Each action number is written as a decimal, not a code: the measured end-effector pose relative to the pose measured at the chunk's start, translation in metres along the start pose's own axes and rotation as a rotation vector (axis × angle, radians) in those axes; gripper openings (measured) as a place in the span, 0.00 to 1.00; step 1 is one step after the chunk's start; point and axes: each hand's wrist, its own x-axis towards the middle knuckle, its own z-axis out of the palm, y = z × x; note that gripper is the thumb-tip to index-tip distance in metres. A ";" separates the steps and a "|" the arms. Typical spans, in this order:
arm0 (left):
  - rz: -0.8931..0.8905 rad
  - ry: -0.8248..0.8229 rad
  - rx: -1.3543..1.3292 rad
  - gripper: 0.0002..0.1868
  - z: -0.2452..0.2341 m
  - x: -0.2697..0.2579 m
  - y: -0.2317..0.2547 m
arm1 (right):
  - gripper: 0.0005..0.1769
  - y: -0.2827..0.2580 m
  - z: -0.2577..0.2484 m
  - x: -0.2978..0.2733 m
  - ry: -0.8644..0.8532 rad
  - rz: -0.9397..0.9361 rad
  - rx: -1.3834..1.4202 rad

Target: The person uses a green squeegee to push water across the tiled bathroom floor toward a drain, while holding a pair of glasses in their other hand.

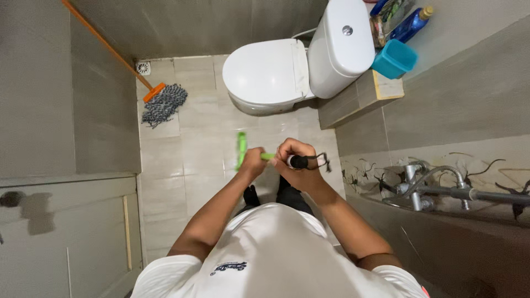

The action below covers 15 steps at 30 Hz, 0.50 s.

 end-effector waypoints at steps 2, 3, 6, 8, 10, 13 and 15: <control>-0.171 -0.061 0.180 0.06 -0.007 0.007 -0.013 | 0.14 0.009 -0.007 0.011 -0.020 -0.203 -0.011; -0.101 0.045 0.223 0.05 -0.010 0.010 -0.024 | 0.14 0.018 -0.009 0.016 -0.029 -0.207 -0.016; -0.110 0.179 0.234 0.08 -0.022 0.017 -0.064 | 0.17 0.056 -0.005 0.028 -0.066 -0.136 0.002; -0.406 0.191 0.155 0.08 -0.024 0.027 -0.076 | 0.19 0.082 -0.002 0.039 -0.096 -0.018 0.052; -0.409 0.260 0.180 0.11 -0.026 0.032 -0.086 | 0.17 0.102 0.001 0.044 -0.078 0.258 0.057; -0.429 0.247 0.161 0.13 -0.009 0.051 -0.084 | 0.18 0.122 -0.014 0.043 -0.021 0.355 0.037; -0.426 0.177 0.103 0.13 0.006 0.068 -0.078 | 0.19 0.129 -0.029 0.049 -0.011 0.331 -0.026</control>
